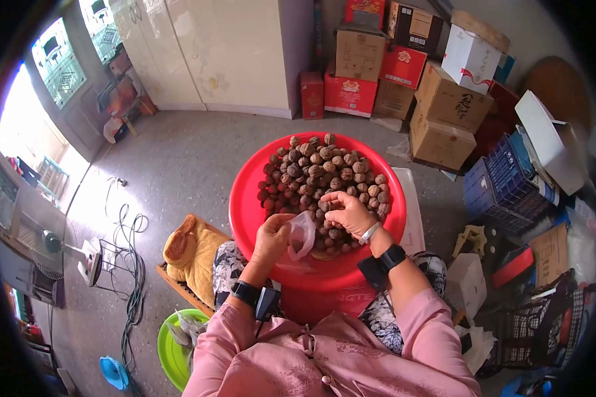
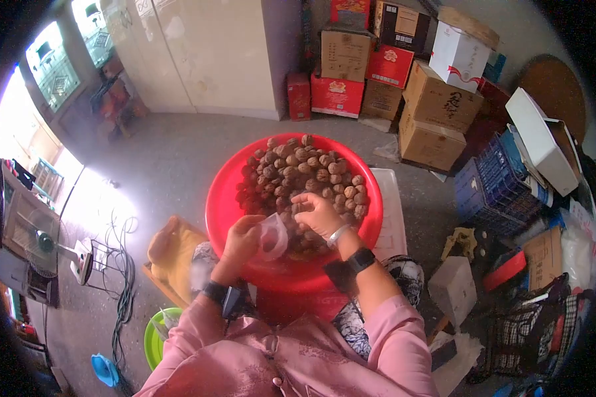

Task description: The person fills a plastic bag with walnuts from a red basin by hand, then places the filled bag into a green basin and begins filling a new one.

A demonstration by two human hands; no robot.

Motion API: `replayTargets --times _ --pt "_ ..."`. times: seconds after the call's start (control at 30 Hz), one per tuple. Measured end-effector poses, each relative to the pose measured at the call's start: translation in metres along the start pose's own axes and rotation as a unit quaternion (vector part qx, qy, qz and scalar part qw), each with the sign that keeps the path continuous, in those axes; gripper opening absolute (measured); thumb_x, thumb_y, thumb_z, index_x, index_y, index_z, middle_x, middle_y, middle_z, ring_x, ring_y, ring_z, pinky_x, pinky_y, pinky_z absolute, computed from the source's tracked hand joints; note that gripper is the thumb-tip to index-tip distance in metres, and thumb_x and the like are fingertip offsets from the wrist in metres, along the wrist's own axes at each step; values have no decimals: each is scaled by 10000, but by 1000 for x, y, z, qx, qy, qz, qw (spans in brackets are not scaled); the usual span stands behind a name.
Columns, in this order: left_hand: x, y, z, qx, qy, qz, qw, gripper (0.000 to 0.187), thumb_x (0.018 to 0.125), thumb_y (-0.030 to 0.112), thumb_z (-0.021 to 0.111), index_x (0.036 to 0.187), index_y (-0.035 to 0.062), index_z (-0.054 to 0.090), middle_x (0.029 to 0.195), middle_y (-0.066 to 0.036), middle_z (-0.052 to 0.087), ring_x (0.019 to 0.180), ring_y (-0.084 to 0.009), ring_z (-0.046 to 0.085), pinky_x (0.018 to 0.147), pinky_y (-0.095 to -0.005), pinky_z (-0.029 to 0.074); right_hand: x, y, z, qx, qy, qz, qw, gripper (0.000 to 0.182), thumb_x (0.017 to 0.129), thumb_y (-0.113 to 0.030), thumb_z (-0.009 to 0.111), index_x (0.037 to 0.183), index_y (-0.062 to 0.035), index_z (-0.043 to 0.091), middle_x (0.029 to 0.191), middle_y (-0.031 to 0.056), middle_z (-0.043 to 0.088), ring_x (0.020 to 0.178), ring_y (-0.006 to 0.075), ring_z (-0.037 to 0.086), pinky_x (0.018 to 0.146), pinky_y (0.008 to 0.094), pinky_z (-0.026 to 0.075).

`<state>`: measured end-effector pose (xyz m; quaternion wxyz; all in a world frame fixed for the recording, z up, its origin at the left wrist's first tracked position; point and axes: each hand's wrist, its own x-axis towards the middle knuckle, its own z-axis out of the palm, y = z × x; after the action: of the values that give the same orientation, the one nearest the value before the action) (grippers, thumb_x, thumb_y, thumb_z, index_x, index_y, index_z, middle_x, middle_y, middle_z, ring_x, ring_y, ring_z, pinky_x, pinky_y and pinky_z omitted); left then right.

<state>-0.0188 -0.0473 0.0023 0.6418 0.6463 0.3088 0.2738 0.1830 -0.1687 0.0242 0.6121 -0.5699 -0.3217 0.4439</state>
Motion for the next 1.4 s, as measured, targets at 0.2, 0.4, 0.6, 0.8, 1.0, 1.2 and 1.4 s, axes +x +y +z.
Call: replayTargets --times 0.2,0.4,0.6,0.8,1.0,1.2,1.4 --pt "-6 15 -1 21 -12 -41 999 231 932 113 543 1123 23 638 708 7 595 507 -61 516 451 -220 423 -7 -7 2 -82 19 -32 996 343 801 -71 700 1124 -30 595 915 47 635 674 92 597 590 249 501" --pt "-5 16 -1 28 -12 -40 999 238 931 113 540 1133 24 631 703 6 591 492 -63 507 442 -216 415 -11 -13 2 -89 24 8 996 300 838 -189 719 1064 -32 599 795 47 655 615 103 606 579 251 500" --pt "-5 14 -1 23 -3 -49 999 243 925 110 543 1138 27 627 709 6 591 498 -64 506 442 -218 414 -11 -5 5 -244 45 -53 967 277 860 -227 695 1020 -15 617 806 56 666 691 120 635 620 264 514" --pt "-3 9 -1 11 -4 -42 999 240 927 120 540 1133 35 629 708 -3 591 489 -70 502 431 -227 411 -13 -13 16 -138 48 -82 986 253 864 -176 677 1042 -7 615 894 66 683 770 146 641 709 288 522" --pt "-4 14 -1 2 -8 -53 999 244 932 130 542 1139 30 624 700 -3 587 484 -74 505 425 -224 413 -23 -24 35 -164 40 -181 969 287 879 -194 713 1077 -9 617 914 24 648 810 91 611 736 237 502" --pt "-3 9 -2 7 -2 -53 999 242 934 128 539 1136 26 626 763 -14 615 518 -74 529 434 -223 427 -2 -8 9 -267 139 -143 943 288 855 -272 722 997 -30 660 859 143 712 777 225 689 712 351 534" --pt "-4 16 0 31 1 -34 999 229 930 115 535 1113 25 640 779 -14 620 522 -71 530 443 -224 432 6 0 -10 -360 212 -121 900 204 801 -215 732 876 -43 651 857 147 682 806 302 668 728 393 520"
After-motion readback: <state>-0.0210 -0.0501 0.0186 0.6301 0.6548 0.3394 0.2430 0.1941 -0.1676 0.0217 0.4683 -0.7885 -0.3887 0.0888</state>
